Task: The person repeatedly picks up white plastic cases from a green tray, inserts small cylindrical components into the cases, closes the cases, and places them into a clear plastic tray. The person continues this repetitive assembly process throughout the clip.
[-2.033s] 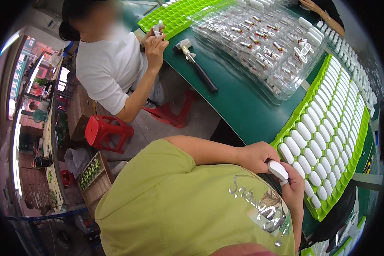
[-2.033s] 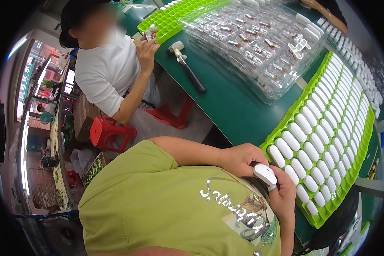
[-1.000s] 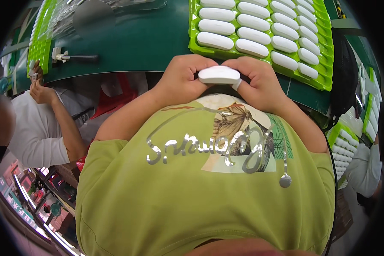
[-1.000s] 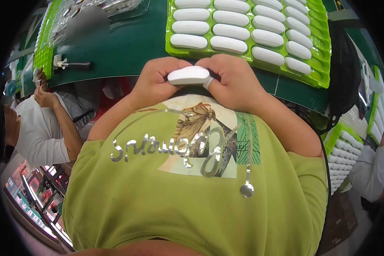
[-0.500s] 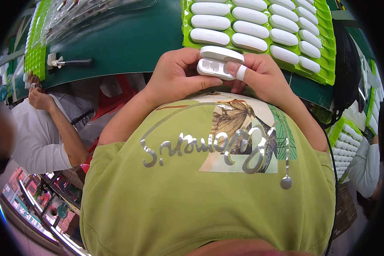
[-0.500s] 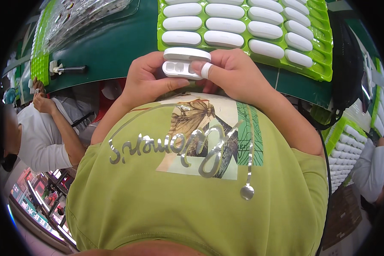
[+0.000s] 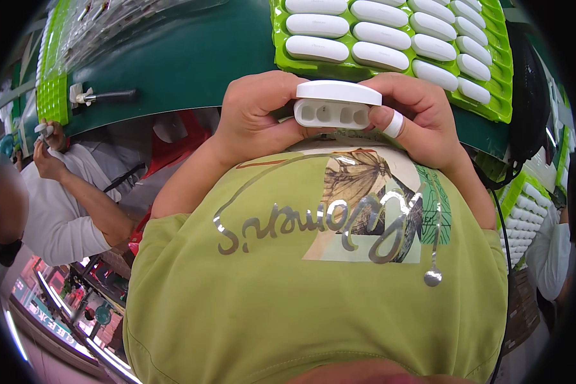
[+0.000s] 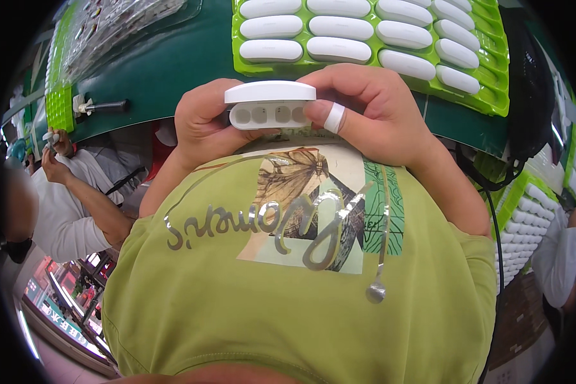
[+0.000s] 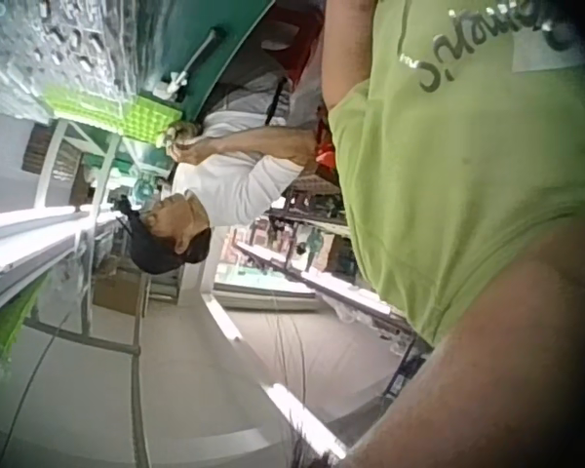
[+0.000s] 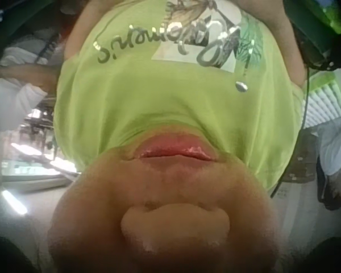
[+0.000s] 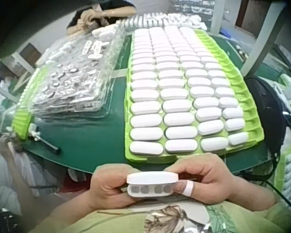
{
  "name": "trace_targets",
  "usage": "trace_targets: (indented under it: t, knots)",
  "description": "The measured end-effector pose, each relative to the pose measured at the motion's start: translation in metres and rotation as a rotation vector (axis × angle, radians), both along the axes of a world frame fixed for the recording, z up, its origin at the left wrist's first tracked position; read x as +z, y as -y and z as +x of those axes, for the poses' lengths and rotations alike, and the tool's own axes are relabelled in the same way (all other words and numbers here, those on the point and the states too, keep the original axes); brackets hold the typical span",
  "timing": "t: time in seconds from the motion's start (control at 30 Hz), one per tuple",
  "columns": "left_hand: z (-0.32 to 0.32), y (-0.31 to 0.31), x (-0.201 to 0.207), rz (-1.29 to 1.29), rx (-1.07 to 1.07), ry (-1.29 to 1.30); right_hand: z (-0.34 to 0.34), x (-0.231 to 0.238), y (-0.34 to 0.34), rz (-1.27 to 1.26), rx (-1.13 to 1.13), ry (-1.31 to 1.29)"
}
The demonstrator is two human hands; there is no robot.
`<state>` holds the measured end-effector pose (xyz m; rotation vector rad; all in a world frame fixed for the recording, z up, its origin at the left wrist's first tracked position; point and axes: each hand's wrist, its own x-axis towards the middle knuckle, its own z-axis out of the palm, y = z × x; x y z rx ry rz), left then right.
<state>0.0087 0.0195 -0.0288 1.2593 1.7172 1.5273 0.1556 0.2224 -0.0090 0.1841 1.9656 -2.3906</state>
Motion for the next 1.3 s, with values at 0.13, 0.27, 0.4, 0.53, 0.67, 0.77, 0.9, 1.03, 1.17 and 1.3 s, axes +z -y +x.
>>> trace_targets:
  t: [0.13,0.27,0.4,0.53,0.67,0.77,0.9,1.03,1.17,1.3]
  knots:
    - [-0.002,-0.003,0.001,0.072,-0.006,-0.092,-0.001,-0.001,-0.003,0.119,0.009,-0.111]
    - [-0.001,-0.006,0.005,0.105,0.004,-0.138,-0.001,-0.003,-0.005,0.132,0.012,-0.131]
    - [-0.002,-0.007,0.009,0.101,-0.015,-0.165,-0.002,-0.003,-0.004,0.108,0.017,-0.135]
    - [-0.005,-0.006,0.013,0.105,-0.046,-0.272,-0.002,-0.003,-0.005,0.066,0.043,-0.141]
    - [-0.007,-0.008,0.016,0.117,-0.048,-0.335,-0.002,-0.004,-0.005,0.01,0.041,-0.127]
    - [-0.007,-0.009,0.016,0.127,-0.04,-0.363,-0.002,-0.005,-0.005,0.003,0.035,-0.126]
    - [-0.007,-0.01,0.017,0.125,-0.021,-0.371,-0.004,-0.004,-0.002,-0.03,0.015,-0.107]
    - [-0.007,-0.008,0.013,0.094,-0.026,-0.321,-0.001,-0.005,-0.003,-0.027,0.009,-0.073]
    - [0.001,-0.002,0.004,-0.065,0.017,0.0,-0.002,-0.001,-0.002,0.065,-0.017,-0.012]
    - [0.006,-0.002,0.008,-0.154,-0.084,0.511,-0.004,0.003,0.0,-0.018,-0.026,0.147]
